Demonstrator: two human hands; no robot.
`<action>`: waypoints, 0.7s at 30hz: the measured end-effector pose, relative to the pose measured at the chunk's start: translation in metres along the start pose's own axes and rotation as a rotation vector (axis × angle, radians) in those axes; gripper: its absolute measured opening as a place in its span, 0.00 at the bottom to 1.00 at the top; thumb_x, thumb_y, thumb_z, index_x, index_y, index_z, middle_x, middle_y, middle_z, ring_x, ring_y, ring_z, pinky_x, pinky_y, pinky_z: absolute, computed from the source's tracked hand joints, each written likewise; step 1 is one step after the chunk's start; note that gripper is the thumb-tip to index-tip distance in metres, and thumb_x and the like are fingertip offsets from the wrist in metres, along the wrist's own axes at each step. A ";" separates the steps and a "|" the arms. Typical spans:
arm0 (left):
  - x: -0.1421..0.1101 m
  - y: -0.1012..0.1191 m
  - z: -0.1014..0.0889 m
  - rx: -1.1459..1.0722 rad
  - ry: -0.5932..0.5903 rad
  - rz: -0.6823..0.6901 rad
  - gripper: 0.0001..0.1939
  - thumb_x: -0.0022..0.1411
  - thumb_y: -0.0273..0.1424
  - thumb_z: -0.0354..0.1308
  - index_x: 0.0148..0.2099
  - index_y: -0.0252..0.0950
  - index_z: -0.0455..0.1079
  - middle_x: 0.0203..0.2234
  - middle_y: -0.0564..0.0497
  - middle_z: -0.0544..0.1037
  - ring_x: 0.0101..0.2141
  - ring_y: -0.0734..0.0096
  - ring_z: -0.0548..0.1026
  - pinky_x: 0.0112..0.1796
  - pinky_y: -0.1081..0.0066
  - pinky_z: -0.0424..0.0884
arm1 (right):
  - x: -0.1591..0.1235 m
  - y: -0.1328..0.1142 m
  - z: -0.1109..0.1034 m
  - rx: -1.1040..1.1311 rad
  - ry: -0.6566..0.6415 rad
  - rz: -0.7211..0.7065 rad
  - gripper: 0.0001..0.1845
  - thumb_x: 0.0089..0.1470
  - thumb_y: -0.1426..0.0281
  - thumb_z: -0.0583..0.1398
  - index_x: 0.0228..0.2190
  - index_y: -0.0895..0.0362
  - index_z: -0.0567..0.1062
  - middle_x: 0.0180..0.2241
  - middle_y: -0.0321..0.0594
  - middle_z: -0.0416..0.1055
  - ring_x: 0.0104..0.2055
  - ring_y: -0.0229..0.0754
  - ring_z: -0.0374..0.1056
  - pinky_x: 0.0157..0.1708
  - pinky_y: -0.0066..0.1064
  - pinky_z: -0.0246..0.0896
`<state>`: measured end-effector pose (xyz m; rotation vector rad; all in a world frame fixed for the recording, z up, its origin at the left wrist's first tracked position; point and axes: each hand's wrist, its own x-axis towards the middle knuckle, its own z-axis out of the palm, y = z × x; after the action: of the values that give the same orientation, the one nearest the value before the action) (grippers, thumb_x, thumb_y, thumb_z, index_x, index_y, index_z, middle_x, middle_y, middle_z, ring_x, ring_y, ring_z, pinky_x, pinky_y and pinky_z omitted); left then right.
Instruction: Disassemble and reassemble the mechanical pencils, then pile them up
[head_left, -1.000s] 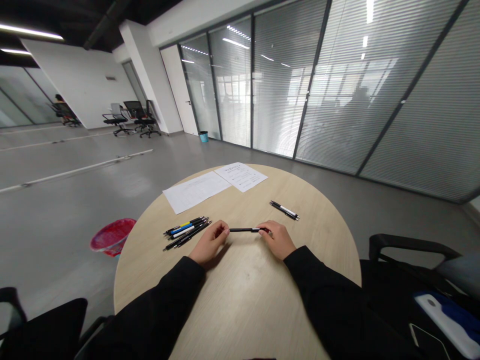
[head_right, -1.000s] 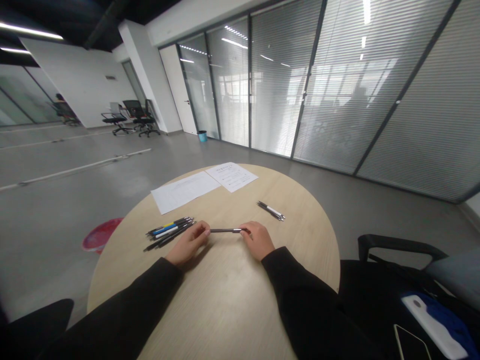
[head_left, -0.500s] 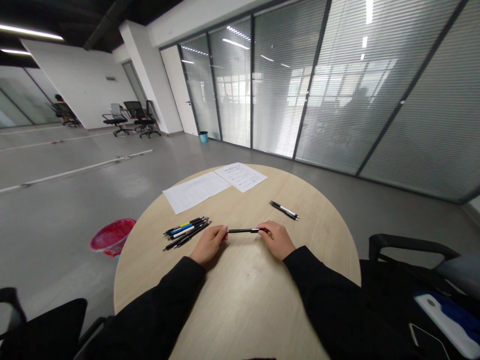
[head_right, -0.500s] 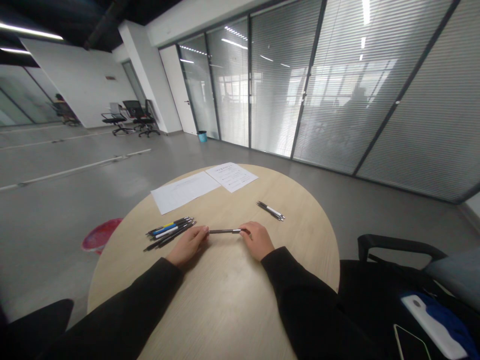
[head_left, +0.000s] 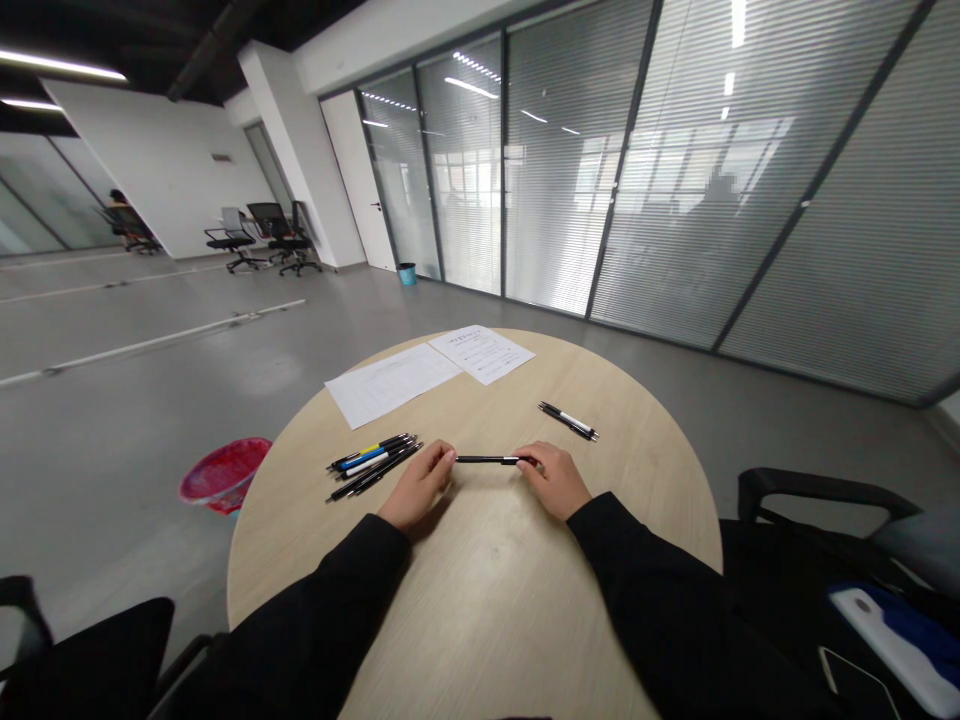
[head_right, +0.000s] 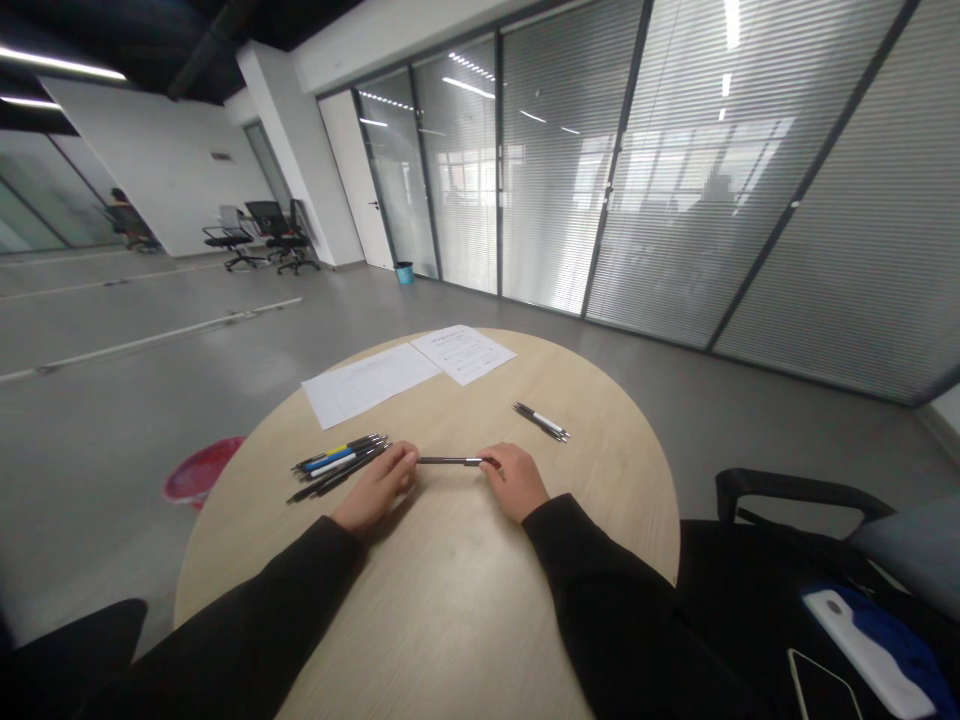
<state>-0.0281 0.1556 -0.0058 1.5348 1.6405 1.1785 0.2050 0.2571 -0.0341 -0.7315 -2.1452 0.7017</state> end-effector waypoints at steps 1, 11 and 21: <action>0.001 0.000 0.000 0.015 0.003 -0.017 0.20 0.66 0.47 0.48 0.33 0.37 0.67 0.21 0.56 0.65 0.23 0.72 0.63 0.26 0.73 0.60 | 0.000 0.000 0.000 -0.001 0.001 -0.003 0.07 0.57 0.75 0.59 0.35 0.56 0.78 0.34 0.41 0.76 0.37 0.43 0.68 0.40 0.34 0.61; 0.003 -0.002 -0.002 0.116 -0.072 -0.027 0.23 0.65 0.49 0.47 0.26 0.37 0.62 0.18 0.57 0.60 0.21 0.72 0.59 0.25 0.72 0.55 | 0.000 -0.002 -0.002 0.003 0.000 -0.021 0.07 0.57 0.76 0.59 0.35 0.57 0.78 0.33 0.42 0.75 0.37 0.43 0.68 0.40 0.35 0.62; 0.001 0.008 -0.003 0.146 -0.032 0.013 0.20 0.64 0.46 0.49 0.27 0.37 0.65 0.19 0.56 0.62 0.24 0.70 0.61 0.27 0.72 0.58 | 0.000 -0.002 -0.001 0.000 0.006 -0.010 0.08 0.57 0.76 0.59 0.35 0.56 0.79 0.33 0.42 0.76 0.36 0.43 0.69 0.39 0.34 0.62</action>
<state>-0.0278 0.1552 0.0025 1.6468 1.7307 1.0554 0.2051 0.2562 -0.0319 -0.7211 -2.1419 0.6934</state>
